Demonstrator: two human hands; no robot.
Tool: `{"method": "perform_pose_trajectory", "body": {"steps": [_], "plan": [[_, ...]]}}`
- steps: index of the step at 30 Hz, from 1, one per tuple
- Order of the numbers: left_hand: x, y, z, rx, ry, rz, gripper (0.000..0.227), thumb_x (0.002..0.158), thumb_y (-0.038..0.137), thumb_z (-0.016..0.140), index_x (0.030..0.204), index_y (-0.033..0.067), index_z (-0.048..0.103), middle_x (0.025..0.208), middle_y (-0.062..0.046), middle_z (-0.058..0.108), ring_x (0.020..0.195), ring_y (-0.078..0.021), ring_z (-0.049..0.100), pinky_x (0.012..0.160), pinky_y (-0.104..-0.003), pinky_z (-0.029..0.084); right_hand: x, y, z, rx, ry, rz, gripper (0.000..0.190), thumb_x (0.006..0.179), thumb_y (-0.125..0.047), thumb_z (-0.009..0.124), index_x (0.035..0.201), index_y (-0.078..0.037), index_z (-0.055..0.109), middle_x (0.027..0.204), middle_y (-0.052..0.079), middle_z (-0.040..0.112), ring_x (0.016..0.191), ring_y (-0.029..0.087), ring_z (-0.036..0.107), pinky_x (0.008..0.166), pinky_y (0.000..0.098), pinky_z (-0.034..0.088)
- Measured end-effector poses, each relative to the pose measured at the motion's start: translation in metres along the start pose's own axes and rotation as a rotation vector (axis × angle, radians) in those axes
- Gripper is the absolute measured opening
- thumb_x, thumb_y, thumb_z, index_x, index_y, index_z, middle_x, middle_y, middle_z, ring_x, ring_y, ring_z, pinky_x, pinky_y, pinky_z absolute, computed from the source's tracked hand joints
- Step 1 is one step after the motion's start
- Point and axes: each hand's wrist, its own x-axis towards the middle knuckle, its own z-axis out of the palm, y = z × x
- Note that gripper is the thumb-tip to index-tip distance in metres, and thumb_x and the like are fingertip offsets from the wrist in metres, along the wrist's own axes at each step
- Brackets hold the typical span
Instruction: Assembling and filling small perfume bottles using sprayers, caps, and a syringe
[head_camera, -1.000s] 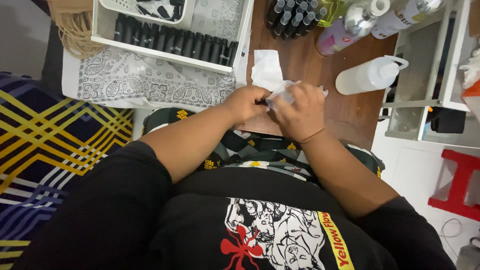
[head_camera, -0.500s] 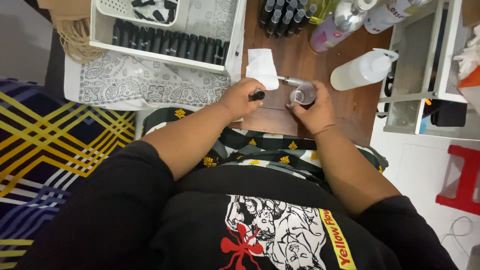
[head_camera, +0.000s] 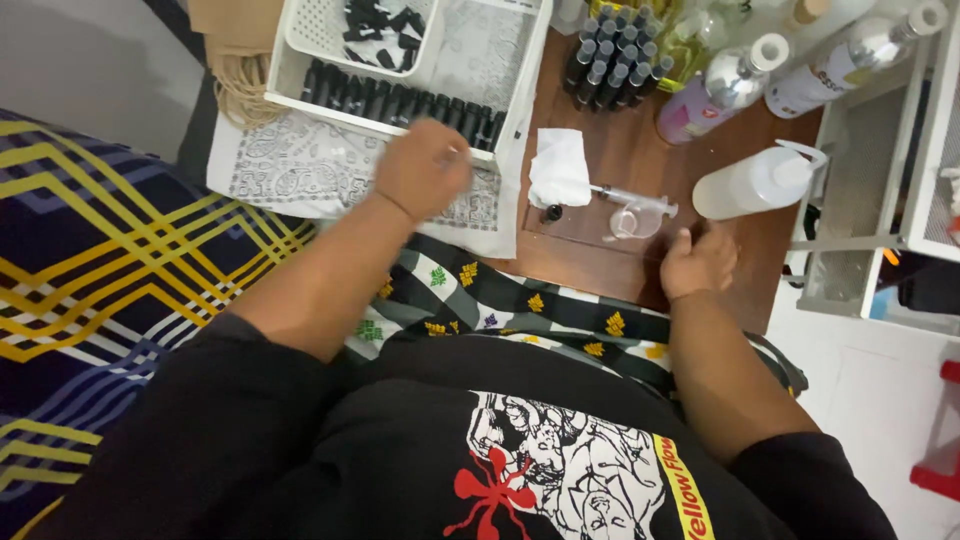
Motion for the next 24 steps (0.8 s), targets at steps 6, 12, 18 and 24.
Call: {"method": "perform_pose_trajectory", "body": {"steps": [6, 12, 18, 24], "plan": [[0.058, -0.073, -0.066, -0.114, 0.342, -0.219, 0.019, 0.093, 0.030, 0.062, 0.105, 0.0171, 0.069, 0.096, -0.001, 0.068, 0.085, -0.0235, 0.066, 0.074, -0.042, 0.050, -0.023, -0.032, -0.032, -0.157, 0.075, -0.037, 0.054, 0.094, -0.036, 0.046, 0.142, -0.014, 0.054, 0.157, 0.012, 0.042, 0.133, 0.039, 0.037, 0.103, 0.0587, 0.025], [0.110, -0.081, -0.105, 0.286, 0.012, -0.394, 0.029, 0.103, 0.023, 0.055, 0.077, 0.0181, 0.065, 0.073, -0.009, 0.063, 0.063, -0.0344, 0.056, 0.056, -0.052, 0.047, -0.026, -0.039, -0.034, -0.132, 0.086, -0.030, 0.054, 0.092, -0.036, 0.045, 0.137, -0.008, 0.055, 0.158, 0.010, 0.040, 0.138, 0.035, 0.031, 0.103, 0.0583, 0.022], [0.163, -0.083, -0.107, 0.595, -0.399, -0.511, 0.054, 0.104, 0.043, 0.053, 0.144, 0.0071, 0.059, 0.144, -0.021, 0.056, 0.133, -0.0469, 0.051, 0.114, -0.061, 0.033, -0.027, -0.038, -0.029, -0.222, 0.191, -0.073, 0.055, 0.090, -0.045, 0.049, 0.132, -0.011, 0.060, 0.150, 0.013, 0.050, 0.133, 0.036, 0.040, 0.096, 0.0581, 0.030], [0.198, -0.098, -0.082, 0.650, -0.529, -0.517, 0.052, 0.097, 0.034, 0.072, 0.134, -0.0022, 0.068, 0.134, -0.023, 0.063, 0.111, -0.0494, 0.065, 0.086, -0.060, 0.055, -0.027, -0.035, -0.025, -0.195, 0.244, -0.107, 0.054, 0.089, -0.043, 0.052, 0.131, -0.008, 0.059, 0.149, 0.014, 0.050, 0.133, 0.037, 0.040, 0.098, 0.0604, 0.029]]}}
